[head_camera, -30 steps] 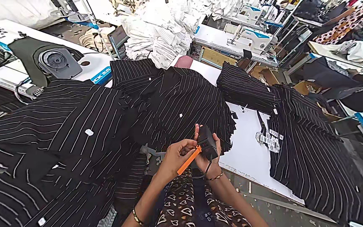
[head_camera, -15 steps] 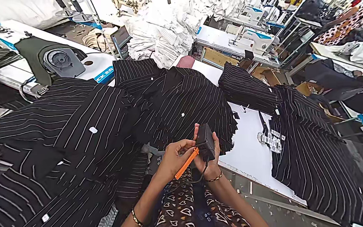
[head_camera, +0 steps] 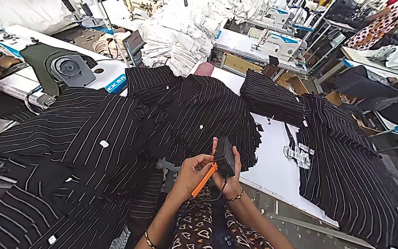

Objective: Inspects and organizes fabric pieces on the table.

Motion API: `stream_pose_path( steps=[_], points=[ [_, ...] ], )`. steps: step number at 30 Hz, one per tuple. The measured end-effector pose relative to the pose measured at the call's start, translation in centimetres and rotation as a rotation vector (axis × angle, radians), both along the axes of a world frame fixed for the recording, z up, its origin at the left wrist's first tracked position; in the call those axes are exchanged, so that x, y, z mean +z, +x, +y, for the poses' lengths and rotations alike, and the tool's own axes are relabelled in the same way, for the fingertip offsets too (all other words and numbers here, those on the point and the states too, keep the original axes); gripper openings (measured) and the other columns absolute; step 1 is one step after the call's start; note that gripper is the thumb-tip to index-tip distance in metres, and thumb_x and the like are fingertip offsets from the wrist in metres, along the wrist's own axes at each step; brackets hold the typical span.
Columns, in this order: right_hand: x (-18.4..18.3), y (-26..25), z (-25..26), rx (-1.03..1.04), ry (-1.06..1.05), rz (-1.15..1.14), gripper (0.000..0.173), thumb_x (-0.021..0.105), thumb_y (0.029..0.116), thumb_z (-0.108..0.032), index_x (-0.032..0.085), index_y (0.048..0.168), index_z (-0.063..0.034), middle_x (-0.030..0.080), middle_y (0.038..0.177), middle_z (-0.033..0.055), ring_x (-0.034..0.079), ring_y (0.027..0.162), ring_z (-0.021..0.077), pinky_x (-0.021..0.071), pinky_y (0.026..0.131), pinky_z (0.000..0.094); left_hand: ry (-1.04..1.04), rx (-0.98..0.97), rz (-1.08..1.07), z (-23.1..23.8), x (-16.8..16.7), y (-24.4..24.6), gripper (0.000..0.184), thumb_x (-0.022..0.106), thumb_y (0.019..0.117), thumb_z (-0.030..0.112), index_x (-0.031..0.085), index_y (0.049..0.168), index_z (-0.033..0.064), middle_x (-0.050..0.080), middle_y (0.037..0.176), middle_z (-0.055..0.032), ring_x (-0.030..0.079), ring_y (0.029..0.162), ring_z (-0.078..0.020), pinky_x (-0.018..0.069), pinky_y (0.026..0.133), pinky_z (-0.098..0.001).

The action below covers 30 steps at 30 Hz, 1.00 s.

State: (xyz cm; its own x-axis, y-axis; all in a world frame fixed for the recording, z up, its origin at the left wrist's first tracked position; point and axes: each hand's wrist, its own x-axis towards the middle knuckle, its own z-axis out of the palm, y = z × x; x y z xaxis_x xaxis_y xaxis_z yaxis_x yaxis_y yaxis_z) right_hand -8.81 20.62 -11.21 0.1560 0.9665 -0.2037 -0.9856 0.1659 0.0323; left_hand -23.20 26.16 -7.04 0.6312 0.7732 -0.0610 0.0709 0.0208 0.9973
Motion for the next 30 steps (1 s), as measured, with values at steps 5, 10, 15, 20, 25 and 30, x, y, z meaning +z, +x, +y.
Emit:
stream_pose_path(
  steps=[5, 10, 15, 20, 25, 30],
  points=[
    [0.5, 0.0, 0.1, 0.021, -0.069, -0.056, 0.063, 0.037, 0.1013, -0.059, 0.062, 0.129, -0.0087, 0.07, 0.125, 0.0109, 0.072, 0.107, 0.0225, 0.063, 0.078, 0.0353, -0.125, -0.042, -0.022, 0.8, -0.4, -0.7, 0.019, 0.056, 0.1029, 0.013, 0.073, 0.108, 0.0039, 0.073, 0.084, 0.0049, 0.067, 0.073, 0.0019, 0.0557, 0.07, -0.0163],
    [0.8, -0.3, 0.5, -0.046, -0.237, -0.334, 0.054, 0.031, 0.1067, -0.049, 0.059, 0.128, -0.0079, 0.071, 0.124, 0.0126, 0.071, 0.113, 0.0246, 0.0613, 0.088, 0.038, -0.389, -0.139, -0.084, 2.3, -1.9, -2.2, 0.033, 0.041, 0.1087, 0.02, 0.069, 0.11, 0.004, 0.072, 0.089, 0.0049, 0.069, 0.081, -0.0034, 0.0579, 0.078, -0.0222],
    [0.6, -1.4, 0.3, -0.025, -0.322, -0.656, 0.05, 0.029, 0.1092, -0.041, 0.052, 0.135, -0.0046, 0.071, 0.126, 0.013, 0.072, 0.112, 0.0216, 0.0614, 0.09, 0.0338, -0.331, -0.28, 0.018, 3.5, -3.3, -3.0, 0.035, 0.06, 0.0993, 0.028, 0.065, 0.121, 0.002, 0.071, 0.1, 0.0021, 0.068, 0.089, -0.0046, 0.057, 0.085, -0.0268],
    [-0.8, -1.6, 0.6, -0.057, -0.443, -0.842, 0.054, 0.038, 0.1071, -0.033, 0.041, 0.152, -0.0031, 0.065, 0.135, 0.0142, 0.067, 0.117, 0.0196, 0.0585, 0.094, 0.033, -0.24, -0.403, 0.201, 4.3, -4.3, -1.2, 0.062, 0.081, 0.0853, 0.033, 0.056, 0.133, 0.0018, 0.07, 0.114, -0.0091, 0.068, 0.102, -0.0138, 0.056, 0.094, -0.0349],
    [-1.5, -1.3, 2.1, -0.064, -0.531, -1.037, 0.056, 0.046, 0.1045, -0.028, 0.04, 0.153, -0.0011, 0.063, 0.136, 0.016, 0.066, 0.119, 0.0192, 0.0551, 0.1, 0.0329, -0.149, -0.392, 0.322, 4.7, -4.4, 0.7, 0.099, 0.09, 0.0715, 0.041, 0.039, 0.146, 0.0001, 0.063, 0.127, -0.0206, 0.064, 0.117, -0.0275, 0.051, 0.103, -0.0467],
    [0.1, -1.5, 5.2, 0.079, -0.397, -1.193, 0.063, 0.054, 0.1014, -0.029, 0.037, 0.153, 0.0017, 0.059, 0.143, 0.0125, 0.061, 0.125, 0.0138, 0.0523, 0.105, 0.029, -0.115, -0.228, 0.238, 6.6, -4.7, -0.2, 0.104, 0.091, 0.0691, 0.037, 0.036, 0.147, -0.0044, 0.062, 0.129, -0.0226, 0.063, 0.12, -0.0263, 0.0497, 0.105, -0.0432]
  ],
)
